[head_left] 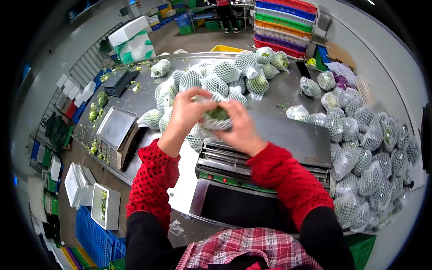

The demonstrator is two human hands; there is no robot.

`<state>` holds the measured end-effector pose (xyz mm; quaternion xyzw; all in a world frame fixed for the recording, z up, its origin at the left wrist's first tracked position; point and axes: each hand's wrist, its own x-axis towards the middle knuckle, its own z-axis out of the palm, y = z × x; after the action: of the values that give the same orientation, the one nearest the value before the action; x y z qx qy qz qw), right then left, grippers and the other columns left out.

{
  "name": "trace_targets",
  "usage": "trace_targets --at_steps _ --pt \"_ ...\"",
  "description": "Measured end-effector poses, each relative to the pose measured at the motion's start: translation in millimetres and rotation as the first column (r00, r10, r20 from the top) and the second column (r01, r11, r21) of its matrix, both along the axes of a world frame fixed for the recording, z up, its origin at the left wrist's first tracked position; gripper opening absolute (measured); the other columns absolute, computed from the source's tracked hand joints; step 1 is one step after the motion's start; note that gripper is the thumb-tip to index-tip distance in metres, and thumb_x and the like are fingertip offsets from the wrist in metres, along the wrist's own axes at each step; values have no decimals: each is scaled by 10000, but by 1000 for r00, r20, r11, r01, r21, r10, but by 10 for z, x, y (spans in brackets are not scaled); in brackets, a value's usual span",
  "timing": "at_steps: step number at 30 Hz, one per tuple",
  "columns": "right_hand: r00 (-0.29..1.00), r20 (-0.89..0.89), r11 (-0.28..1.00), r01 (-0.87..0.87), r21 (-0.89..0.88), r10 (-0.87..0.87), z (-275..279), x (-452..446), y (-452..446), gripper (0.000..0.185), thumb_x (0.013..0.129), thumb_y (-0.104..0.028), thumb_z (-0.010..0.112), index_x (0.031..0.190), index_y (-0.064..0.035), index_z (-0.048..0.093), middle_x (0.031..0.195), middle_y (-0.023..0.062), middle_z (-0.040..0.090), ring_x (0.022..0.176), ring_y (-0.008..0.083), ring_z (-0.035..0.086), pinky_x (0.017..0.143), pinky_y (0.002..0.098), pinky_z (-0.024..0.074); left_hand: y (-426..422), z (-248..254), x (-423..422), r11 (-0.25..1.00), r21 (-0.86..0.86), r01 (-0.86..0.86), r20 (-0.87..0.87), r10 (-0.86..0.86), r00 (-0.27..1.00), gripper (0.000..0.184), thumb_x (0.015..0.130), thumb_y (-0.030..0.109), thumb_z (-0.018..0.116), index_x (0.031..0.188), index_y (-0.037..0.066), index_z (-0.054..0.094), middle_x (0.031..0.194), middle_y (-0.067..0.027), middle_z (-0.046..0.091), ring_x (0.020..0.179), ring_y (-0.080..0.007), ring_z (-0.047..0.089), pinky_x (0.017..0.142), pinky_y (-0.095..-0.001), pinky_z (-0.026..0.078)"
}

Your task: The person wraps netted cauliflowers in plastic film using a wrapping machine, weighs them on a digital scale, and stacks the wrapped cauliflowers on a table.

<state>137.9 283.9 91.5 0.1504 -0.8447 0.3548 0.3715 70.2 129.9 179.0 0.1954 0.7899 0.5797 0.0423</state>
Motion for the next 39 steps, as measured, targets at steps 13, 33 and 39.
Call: trace_targets --at_steps 13,33,39 --pt "927 267 316 179 -932 263 -470 553 1674 361 945 -339 608 804 -7 630 768 -34 598 662 66 484 633 242 410 1350 -1231 -258 870 -191 455 306 -388 869 469 937 366 596 1152 -49 637 972 -44 679 848 -95 605 756 -247 474" --pt "768 534 861 490 -136 -353 -480 1103 1808 377 914 -377 579 1030 -23 633 868 216 667 831 362 649 732 372 495 1819 -1720 -81 995 -1 102 -89 -101 991 354 901 305 619 892 -47 648 805 -118 680 747 -195 621 710 -330 493" --pt "256 741 773 361 522 -621 -242 2397 2057 531 829 -514 620 657 -15 671 602 189 610 612 374 619 575 443 482 159 -1322 706 566 -818 -104 -364 -368 855 556 821 522 617 671 -10 674 574 -193 614 557 -365 629 564 -434 503"
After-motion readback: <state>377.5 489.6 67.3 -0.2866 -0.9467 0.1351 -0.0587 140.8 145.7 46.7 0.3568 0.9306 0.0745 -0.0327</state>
